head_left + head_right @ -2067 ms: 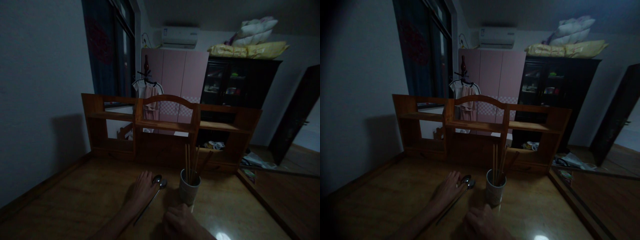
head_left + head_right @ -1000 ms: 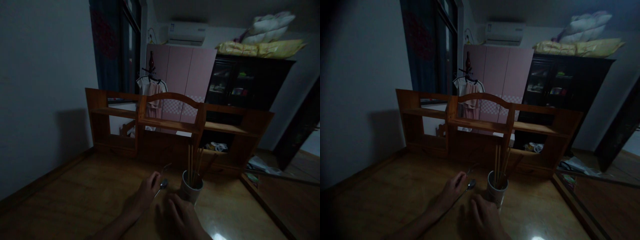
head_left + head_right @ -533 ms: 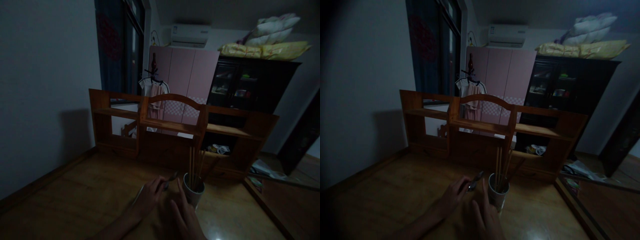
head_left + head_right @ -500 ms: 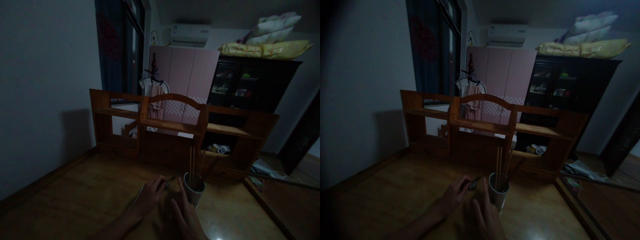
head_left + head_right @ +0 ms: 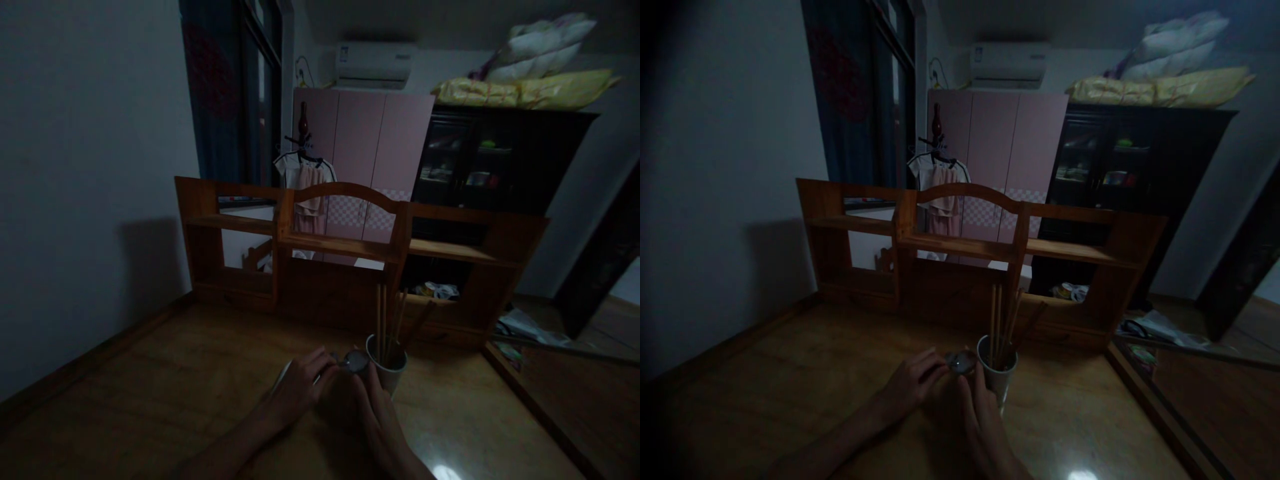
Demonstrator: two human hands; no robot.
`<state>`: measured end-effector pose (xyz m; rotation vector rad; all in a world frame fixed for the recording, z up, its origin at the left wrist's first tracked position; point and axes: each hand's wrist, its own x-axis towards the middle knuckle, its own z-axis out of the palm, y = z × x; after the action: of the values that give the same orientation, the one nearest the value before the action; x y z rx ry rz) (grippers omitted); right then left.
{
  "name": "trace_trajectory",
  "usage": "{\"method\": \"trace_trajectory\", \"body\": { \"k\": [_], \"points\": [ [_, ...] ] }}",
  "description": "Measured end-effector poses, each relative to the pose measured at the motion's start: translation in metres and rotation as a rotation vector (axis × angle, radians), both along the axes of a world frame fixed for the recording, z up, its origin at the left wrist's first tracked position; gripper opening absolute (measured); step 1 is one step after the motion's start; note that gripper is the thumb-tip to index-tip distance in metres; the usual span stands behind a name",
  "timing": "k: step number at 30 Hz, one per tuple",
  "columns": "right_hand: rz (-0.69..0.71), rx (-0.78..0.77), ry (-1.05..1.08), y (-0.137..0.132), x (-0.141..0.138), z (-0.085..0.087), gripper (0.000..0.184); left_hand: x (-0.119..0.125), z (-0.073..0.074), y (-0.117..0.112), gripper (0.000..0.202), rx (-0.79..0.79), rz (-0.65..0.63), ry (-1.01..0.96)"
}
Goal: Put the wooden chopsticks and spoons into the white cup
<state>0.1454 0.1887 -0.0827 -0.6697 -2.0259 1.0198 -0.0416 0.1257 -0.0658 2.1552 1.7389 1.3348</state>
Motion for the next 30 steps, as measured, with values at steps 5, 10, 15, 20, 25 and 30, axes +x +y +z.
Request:
{"method": "trace_trajectory", "body": {
  "k": [5, 10, 15, 20, 25, 30],
  "points": [
    [-0.025, 0.083, 0.048, 0.001, 0.002, -0.001, 0.045, 0.001, 0.001, 0.000, 0.009, -0.023, -0.002, 0.004],
    [-0.044, 0.171, 0.115, 0.004, 0.001, -0.005, 0.041, 0.000, 0.005, -0.001, 0.012, -0.051, -0.026, 0.001],
    [0.009, 0.205, 0.127, 0.001, 0.002, 0.003, 0.035, -0.001, 0.010, -0.007, 0.022, -0.044, -0.087, -0.006],
    [0.031, 0.149, 0.132, -0.006, 0.007, 0.014, 0.037, 0.001, 0.015, -0.011, 0.028, -0.013, -0.159, -0.080],
    [0.041, 0.109, 0.106, -0.011, 0.007, 0.012, 0.060, -0.001, 0.012, -0.007, 0.021, 0.071, -0.128, -0.071],
    [0.005, 0.191, 0.077, -0.012, 0.006, 0.009, 0.057, -0.003, 0.008, -0.004, 0.020, 0.066, -0.119, 0.024]
  ]
}}
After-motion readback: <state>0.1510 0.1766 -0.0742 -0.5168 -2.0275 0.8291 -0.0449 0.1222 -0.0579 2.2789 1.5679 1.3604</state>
